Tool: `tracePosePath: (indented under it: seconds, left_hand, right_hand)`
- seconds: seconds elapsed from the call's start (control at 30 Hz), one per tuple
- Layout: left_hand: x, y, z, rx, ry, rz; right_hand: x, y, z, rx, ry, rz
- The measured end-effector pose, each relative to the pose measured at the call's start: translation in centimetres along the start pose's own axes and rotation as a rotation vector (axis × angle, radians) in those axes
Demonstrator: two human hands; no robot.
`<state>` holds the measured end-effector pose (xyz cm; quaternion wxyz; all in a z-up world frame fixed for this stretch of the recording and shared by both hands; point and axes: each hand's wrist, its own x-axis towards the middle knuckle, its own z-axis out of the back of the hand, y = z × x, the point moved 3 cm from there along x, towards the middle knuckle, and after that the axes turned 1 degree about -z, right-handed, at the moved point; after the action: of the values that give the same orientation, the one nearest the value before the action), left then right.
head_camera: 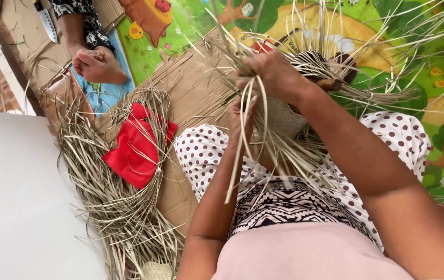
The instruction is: A person sits on the floor and weaves a hat using dried plant fibers, interlacing them around a wooden mold.
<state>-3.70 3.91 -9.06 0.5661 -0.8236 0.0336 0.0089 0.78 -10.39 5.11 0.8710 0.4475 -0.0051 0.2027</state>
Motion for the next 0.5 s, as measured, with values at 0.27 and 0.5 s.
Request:
tracePosePath:
  seconds: [0.27,0.5]
  left_hand:
    - [-2.7,-10.5,-4.6,0.092,0.026,0.008]
    - [-0.6,-4.7,-1.3,0.219,0.030,0.119]
  right_hand:
    - [-7.2,-0.3,-1.4,-0.530,-0.210,0.360]
    - [-3.6,-11.8,-5.0,-0.617,-0.356,0.448]
